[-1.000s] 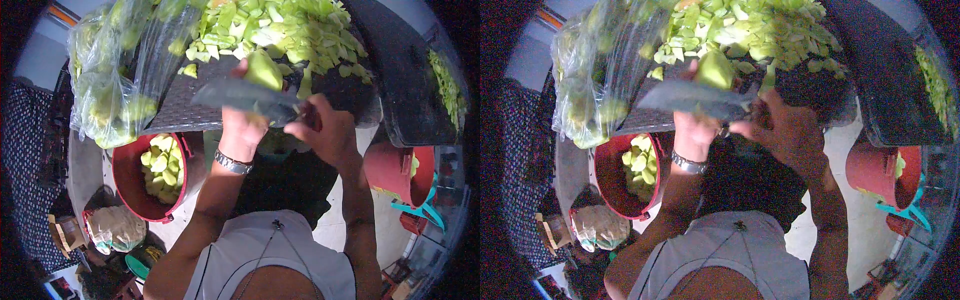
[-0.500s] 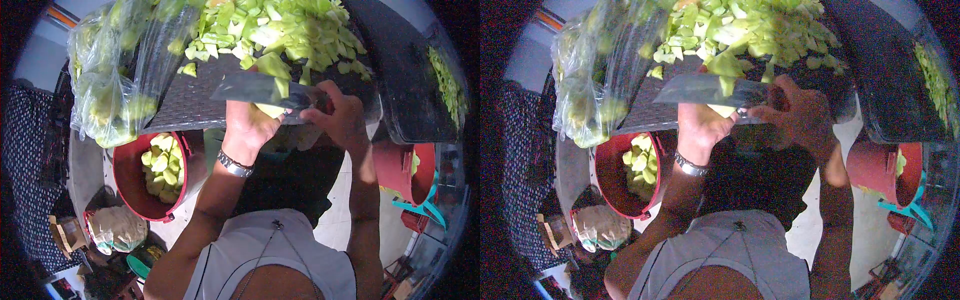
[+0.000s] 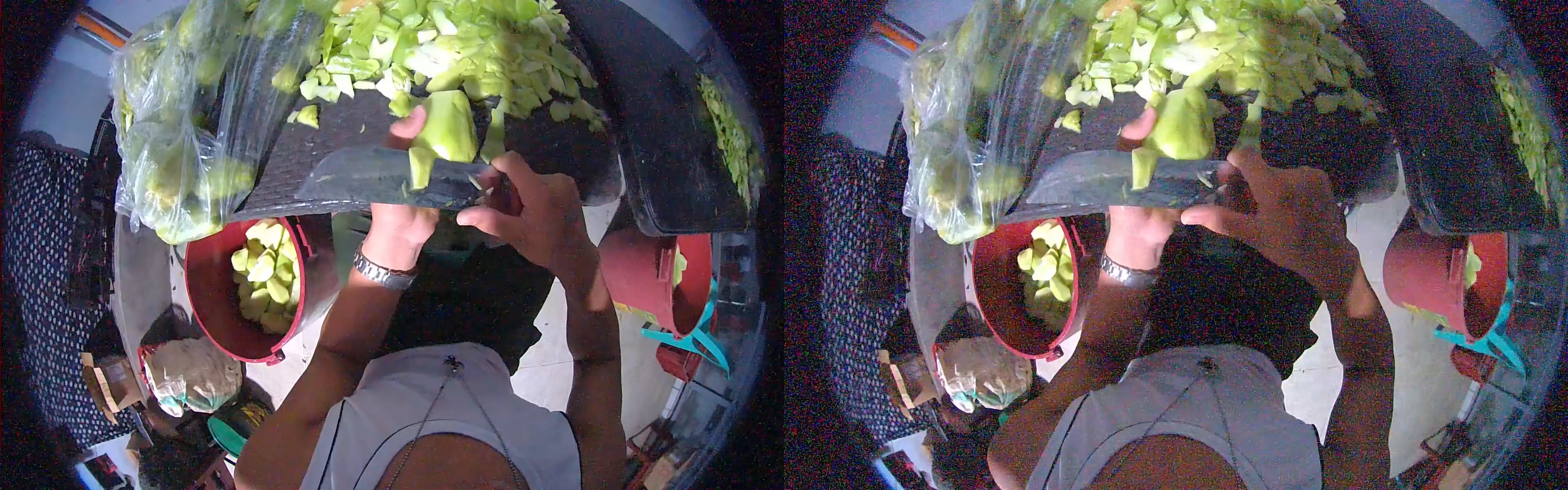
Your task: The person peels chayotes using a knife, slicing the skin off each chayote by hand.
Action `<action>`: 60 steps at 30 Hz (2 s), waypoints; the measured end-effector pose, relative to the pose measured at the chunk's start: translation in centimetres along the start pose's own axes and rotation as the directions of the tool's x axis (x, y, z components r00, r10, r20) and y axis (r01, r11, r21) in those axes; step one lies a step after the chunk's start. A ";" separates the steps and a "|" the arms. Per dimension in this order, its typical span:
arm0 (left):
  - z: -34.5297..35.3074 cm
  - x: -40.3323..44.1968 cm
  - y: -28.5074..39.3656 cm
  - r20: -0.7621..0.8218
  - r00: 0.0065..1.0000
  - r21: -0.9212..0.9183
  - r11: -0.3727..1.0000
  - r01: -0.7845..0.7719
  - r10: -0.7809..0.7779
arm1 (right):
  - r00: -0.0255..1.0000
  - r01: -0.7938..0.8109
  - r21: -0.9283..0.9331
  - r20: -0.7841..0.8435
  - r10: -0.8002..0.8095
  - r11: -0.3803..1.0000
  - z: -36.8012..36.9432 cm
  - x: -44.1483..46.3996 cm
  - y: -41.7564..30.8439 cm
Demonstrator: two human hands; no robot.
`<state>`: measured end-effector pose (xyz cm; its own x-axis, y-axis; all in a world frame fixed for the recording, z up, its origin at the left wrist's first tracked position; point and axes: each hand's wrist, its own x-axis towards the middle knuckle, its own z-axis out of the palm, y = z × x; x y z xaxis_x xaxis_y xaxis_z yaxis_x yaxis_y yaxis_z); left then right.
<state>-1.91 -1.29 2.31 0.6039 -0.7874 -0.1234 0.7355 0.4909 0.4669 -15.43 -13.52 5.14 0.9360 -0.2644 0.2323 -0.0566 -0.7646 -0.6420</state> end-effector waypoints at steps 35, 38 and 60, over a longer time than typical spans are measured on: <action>-1.9 -0.4 0.8 0.006 0.985 -0.299 0.940 0.165 -0.171 | 0.989 0.072 -0.207 -0.111 -0.097 0.976 -2.2 0.8 4.7; -1.8 -0.5 0.3 0.001 0.985 -0.300 0.940 0.164 -0.171 | 0.995 0.020 -0.209 -0.091 -0.039 0.978 -1.8 0.4 4.0; -2.5 -0.8 1.1 -0.040 0.999 0.086 0.996 -0.008 0.012 | 0.991 -0.133 -0.322 -0.052 0.123 0.937 -2.3 2.7 1.7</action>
<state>-0.84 0.83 0.75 0.6245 -0.7659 -0.1530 0.7013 0.4637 0.5415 -13.85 -16.91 6.34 0.9027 -0.3865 0.1892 -0.2896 -0.8709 -0.3971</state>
